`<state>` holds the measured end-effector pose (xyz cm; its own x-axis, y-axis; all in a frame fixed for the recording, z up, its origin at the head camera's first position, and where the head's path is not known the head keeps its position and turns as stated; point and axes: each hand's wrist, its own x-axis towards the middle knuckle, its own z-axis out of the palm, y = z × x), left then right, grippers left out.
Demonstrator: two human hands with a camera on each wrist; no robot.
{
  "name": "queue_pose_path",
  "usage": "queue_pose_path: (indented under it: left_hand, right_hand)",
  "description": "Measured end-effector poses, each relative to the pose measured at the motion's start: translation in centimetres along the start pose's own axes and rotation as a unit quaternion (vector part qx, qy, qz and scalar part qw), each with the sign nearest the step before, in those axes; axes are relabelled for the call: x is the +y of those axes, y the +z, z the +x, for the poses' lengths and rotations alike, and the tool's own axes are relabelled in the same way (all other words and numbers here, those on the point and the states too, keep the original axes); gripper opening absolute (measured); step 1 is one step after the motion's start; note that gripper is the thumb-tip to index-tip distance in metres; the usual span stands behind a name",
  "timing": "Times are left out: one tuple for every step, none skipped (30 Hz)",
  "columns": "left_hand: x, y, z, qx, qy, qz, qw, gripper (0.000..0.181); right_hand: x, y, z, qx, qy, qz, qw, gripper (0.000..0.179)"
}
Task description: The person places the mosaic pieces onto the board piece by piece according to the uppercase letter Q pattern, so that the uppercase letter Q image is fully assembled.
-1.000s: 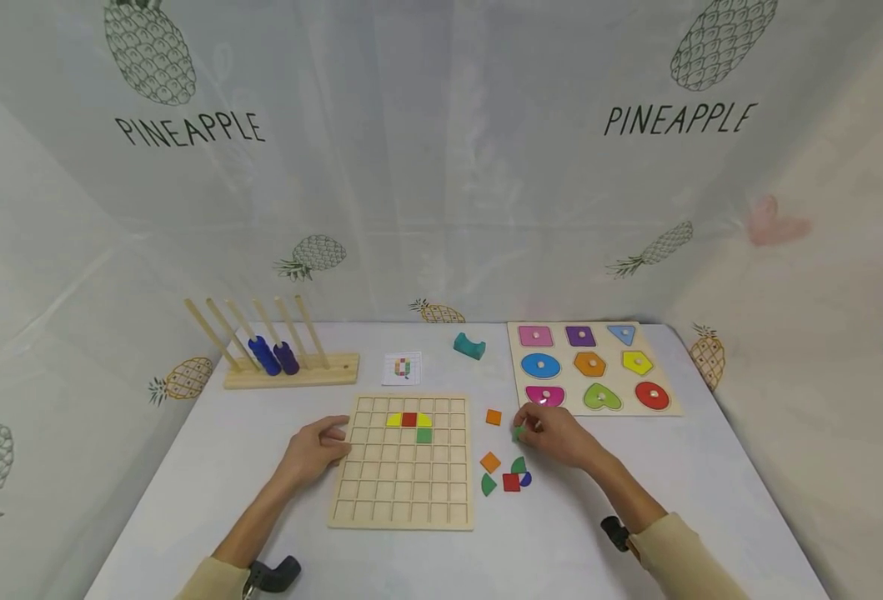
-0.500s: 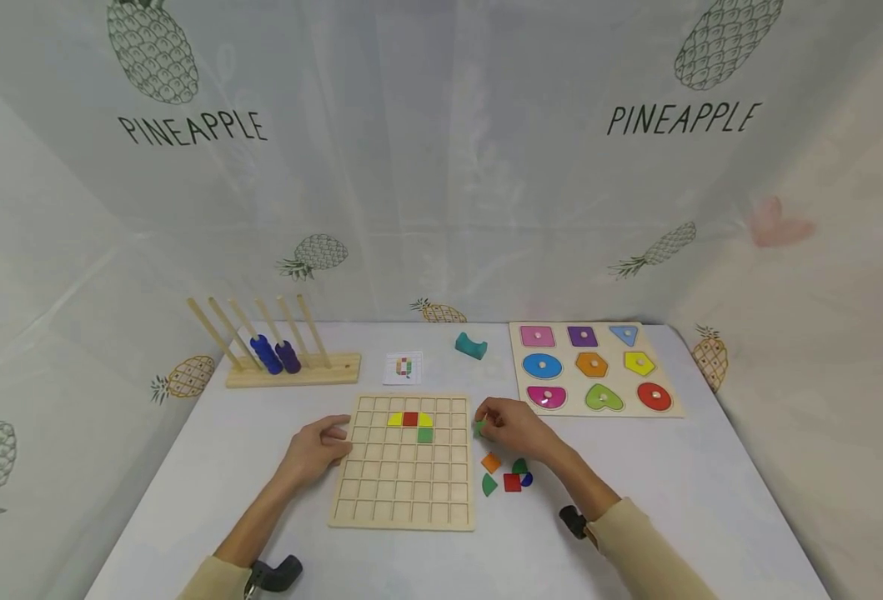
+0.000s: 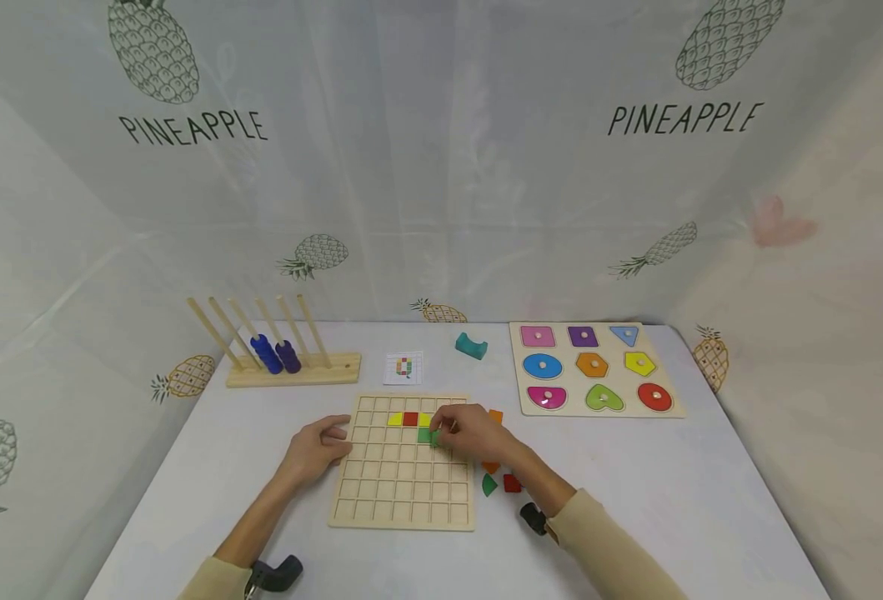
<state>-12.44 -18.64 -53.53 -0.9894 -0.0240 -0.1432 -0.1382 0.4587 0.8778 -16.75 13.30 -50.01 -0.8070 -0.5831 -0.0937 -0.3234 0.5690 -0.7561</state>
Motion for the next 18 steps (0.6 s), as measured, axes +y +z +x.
queue_pose_path:
  left_hand:
    - [0.0, 0.0, 0.0, 0.0, 0.001, 0.001, 1.0, 0.05]
    - [0.0, 0.0, 0.0, 0.0, 0.001, 0.001, 1.0, 0.05]
    - [0.0, 0.0, 0.0, -0.001, 0.002, 0.002, 1.0, 0.049]
    - [0.0, 0.0, 0.0, -0.001, 0.003, 0.003, 1.0, 0.05]
    - [0.0, 0.0, 0.0, -0.001, 0.004, 0.003, 1.0, 0.05]
    - [0.0, 0.0, 0.0, -0.001, 0.004, 0.003, 1.0, 0.05]
    - [0.0, 0.0, 0.0, -0.001, 0.0, 0.002, 1.0, 0.05]
    - [0.0, 0.0, 0.0, -0.001, -0.002, 0.001, 1.0, 0.05]
    - [-0.1, 0.0, 0.0, -0.001, 0.0, 0.002, 1.0, 0.05]
    - [-0.1, 0.0, 0.0, -0.001, 0.002, 0.003, 1.0, 0.05]
    - [-0.1, 0.0, 0.0, -0.001, 0.0, 0.002, 1.0, 0.05]
    - [0.0, 0.0, 0.1, -0.002, -0.001, 0.002, 1.0, 0.05]
    - [0.0, 0.0, 0.1, -0.002, -0.002, 0.002, 1.0, 0.05]
    - [0.0, 0.0, 0.1, -0.001, -0.002, 0.003, 1.0, 0.05]
    - [0.0, 0.0, 0.1, -0.001, -0.002, 0.004, 1.0, 0.05]
    - [0.0, 0.0, 0.1, -0.001, -0.003, 0.004, 1.0, 0.05]
    - [0.0, 0.0, 0.1, -0.001, -0.004, 0.005, 1.0, 0.05]
    - [0.0, 0.0, 0.1, -0.002, -0.001, 0.006, 1.0, 0.05]
  right_hand:
    - [-0.1, 0.2, 0.1, -0.005, -0.002, -0.001, 1.0, 0.011]
    - [-0.1, 0.5, 0.2, -0.01, 0.0, -0.001, 0.9999, 0.011]
    - [-0.2, 0.7, 0.3, -0.014, 0.002, 0.001, 0.9999, 0.011]
    - [-0.2, 0.9, 0.4, -0.017, 0.004, 0.002, 0.9998, 0.011]
    - [-0.3, 1.1, 0.5, -0.019, 0.005, 0.003, 0.9998, 0.011]
    - [-0.3, 1.2, 0.5, -0.02, 0.008, 0.002, 0.9998, 0.011]
    - [-0.4, 1.3, 0.5, -0.02, 0.008, 0.003, 0.9998, 0.012]
    - [-0.4, 1.4, 0.5, -0.019, 0.011, 0.001, 0.9998, 0.012]
    - [-0.5, 1.5, 0.5, -0.018, 0.014, 0.0, 0.9998, 0.012]
    - [-0.6, 1.6, 0.6, -0.016, 0.012, -0.001, 0.9998, 0.012]
    - [-0.7, 1.7, 0.6, -0.015, 0.013, -0.003, 0.9998, 0.012]
    - [-0.8, 1.8, 0.6, -0.014, 0.015, -0.005, 0.9998, 0.012]
    - [-0.8, 1.9, 0.6, -0.012, 0.016, -0.008, 0.9998, 0.012]
    - [-0.8, 1.9, 0.7, -0.012, 0.015, -0.011, 0.9998, 0.012]
    - [-0.9, 2.0, 0.7, -0.011, 0.014, -0.013, 0.9998, 0.012]
    - [-0.9, 2.1, 0.8, -0.011, 0.009, -0.014, 0.9998, 0.012]
    - [-1.0, 2.1, 0.8, -0.011, 0.008, -0.017, 0.9998, 0.012]
    - [-1.0, 2.2, 0.9, -0.011, 0.004, -0.019, 0.9997, 0.012]
